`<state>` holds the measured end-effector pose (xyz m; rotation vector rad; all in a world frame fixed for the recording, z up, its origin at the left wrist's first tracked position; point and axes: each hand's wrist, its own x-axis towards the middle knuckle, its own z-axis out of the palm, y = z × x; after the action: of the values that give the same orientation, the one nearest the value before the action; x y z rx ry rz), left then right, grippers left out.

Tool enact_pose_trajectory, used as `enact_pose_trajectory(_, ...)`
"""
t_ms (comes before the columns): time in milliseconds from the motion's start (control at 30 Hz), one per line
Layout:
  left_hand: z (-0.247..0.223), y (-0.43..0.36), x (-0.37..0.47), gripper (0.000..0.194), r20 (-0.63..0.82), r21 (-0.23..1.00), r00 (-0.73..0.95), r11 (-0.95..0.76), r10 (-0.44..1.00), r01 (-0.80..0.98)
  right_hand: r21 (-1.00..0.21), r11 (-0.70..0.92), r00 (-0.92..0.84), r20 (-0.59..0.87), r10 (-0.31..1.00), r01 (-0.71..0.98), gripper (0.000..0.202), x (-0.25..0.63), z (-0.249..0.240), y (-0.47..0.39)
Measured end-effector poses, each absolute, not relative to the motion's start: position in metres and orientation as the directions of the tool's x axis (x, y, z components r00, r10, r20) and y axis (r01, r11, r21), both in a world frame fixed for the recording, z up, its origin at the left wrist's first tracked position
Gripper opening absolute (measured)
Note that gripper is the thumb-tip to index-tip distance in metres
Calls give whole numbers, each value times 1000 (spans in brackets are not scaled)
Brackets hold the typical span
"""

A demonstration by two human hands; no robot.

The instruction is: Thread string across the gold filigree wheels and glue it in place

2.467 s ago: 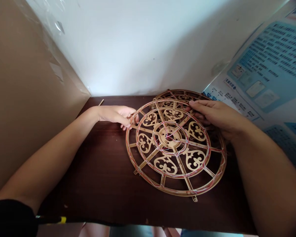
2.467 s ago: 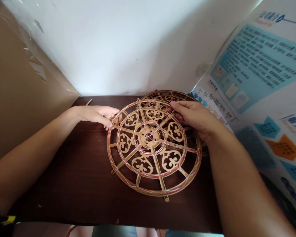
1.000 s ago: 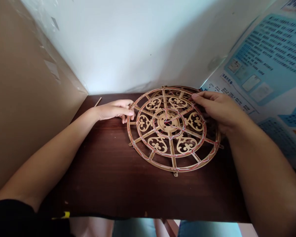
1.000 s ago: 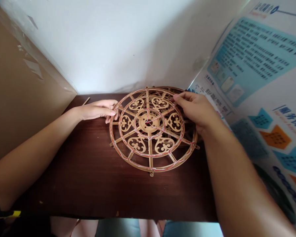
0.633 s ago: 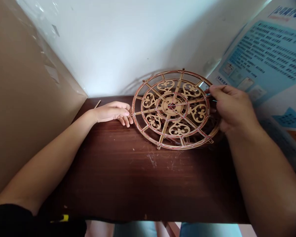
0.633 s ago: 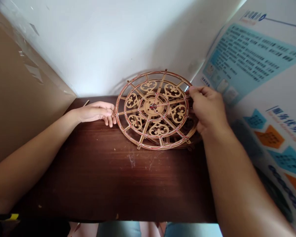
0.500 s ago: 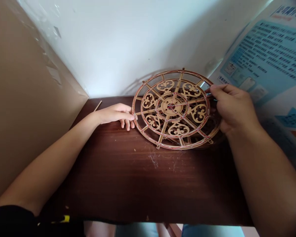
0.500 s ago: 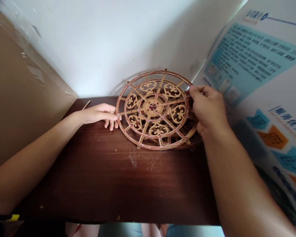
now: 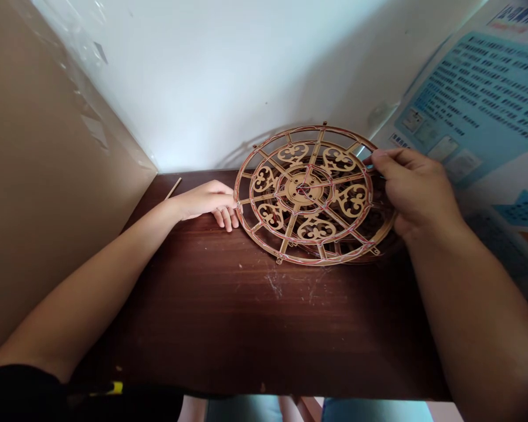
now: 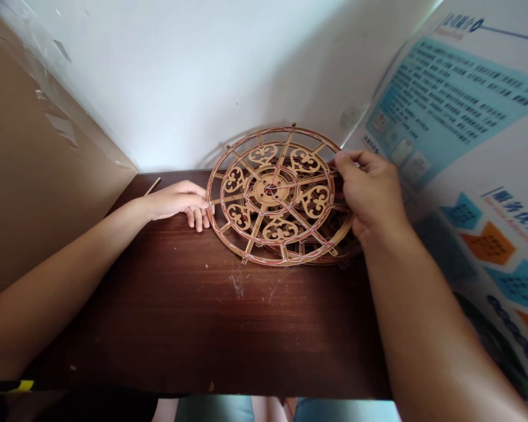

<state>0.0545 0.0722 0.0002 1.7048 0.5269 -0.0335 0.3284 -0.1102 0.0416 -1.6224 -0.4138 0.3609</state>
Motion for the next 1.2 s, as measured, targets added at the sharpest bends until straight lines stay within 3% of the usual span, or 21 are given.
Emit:
enact_pose_trajectory(433,-3,70,57,10,-255,954,875,-39,411,296,-1000,-27,900,1,436,14,29,323,44,-109)
enact_pose_trajectory(667,-7,82,42,45,-120,990,969,94,218,101,-997,70,908,4,419,-28,29,324,42,-107)
enact_pose_trajectory(833,-2,60,52,43,-269,944,963,201,-1,263,-991,123,932,4,361,-44,29,326,32,-102)
enact_pose_trajectory(867,-1,54,55,38,-306,934,952,196,5,299,-990,130,937,1,350,-47,29,326,30,-101)
enact_pose_trajectory(1033,2,36,68,18,-387,910,863,287,324,300,-985,169,949,20,316,-35,30,327,22,-98)
enact_pose_trajectory(1200,7,30,72,10,-453,883,842,277,291,379,-985,173,950,40,311,-15,30,329,18,-98)
